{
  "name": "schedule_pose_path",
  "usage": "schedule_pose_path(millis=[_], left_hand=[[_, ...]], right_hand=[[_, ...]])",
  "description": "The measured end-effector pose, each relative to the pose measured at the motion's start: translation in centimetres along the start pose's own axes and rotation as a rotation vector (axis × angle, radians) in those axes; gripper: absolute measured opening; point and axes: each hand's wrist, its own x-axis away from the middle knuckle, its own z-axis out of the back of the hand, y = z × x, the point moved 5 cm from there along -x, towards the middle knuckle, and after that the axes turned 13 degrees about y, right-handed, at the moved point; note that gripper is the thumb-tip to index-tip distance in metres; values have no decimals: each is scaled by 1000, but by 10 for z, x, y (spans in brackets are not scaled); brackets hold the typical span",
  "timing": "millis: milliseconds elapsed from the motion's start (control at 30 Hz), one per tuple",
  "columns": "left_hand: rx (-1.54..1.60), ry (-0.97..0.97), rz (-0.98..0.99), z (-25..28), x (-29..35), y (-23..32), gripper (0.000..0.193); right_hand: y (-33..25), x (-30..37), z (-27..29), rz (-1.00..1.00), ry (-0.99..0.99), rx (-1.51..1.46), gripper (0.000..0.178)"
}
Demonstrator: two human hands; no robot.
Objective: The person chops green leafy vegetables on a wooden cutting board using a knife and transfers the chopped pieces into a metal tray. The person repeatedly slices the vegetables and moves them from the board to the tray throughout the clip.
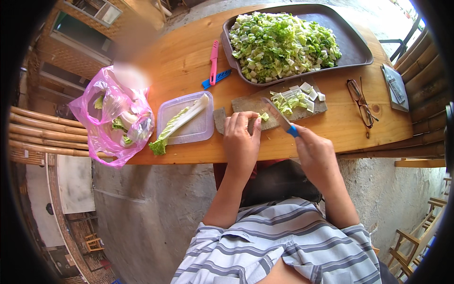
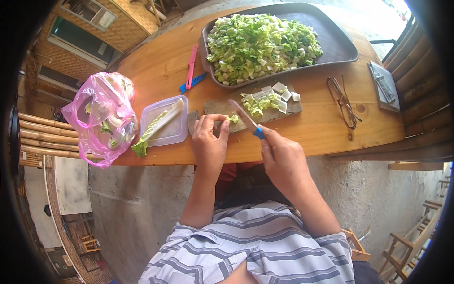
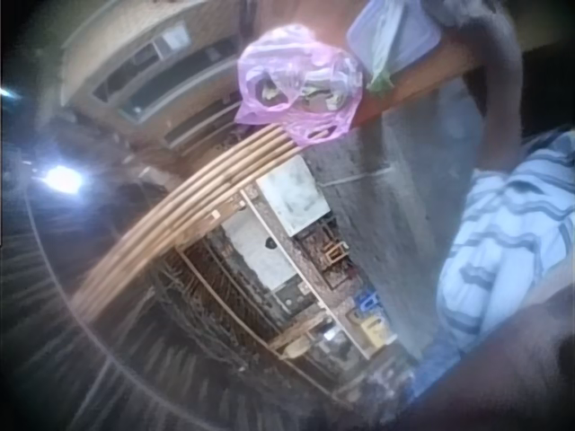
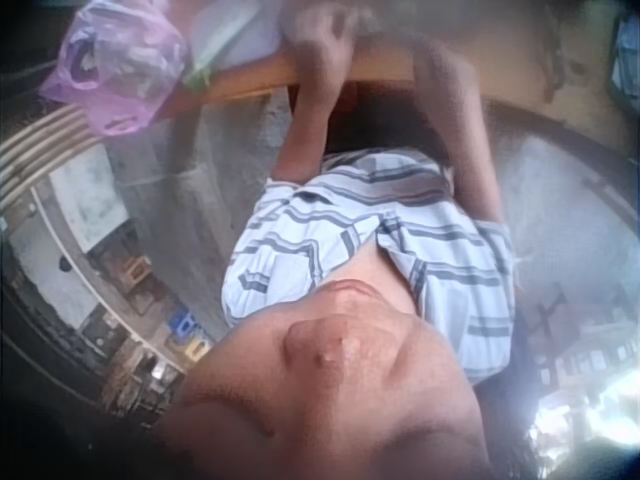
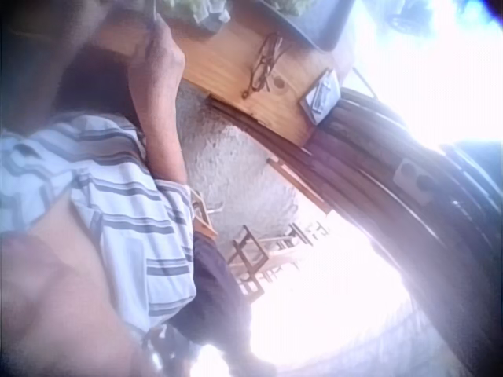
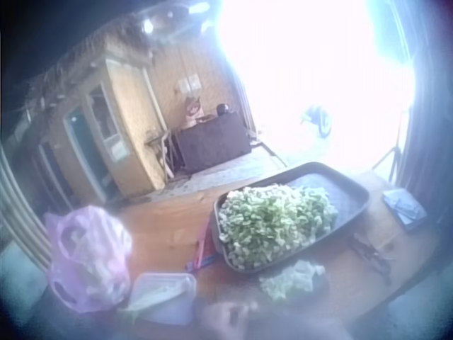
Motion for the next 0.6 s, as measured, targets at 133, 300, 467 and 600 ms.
schedule_pose_path(millis=[133, 300, 467, 600], left_hand=[[-20, 23, -156, -9, 1, 13, 11], [-11, -87, -123, -14, -11, 10, 11], [103, -149, -51, -20, -79, 28, 10], [70, 124, -424, -53, -162, 37, 15]], right_hand=[[8, -4, 20, -146, 13, -68, 27], [19, 0, 34, -228, 21, -114, 26], [35, 3, 44, -264, 55, -140, 25], [32, 1, 44, -265, 53, -216, 24]])
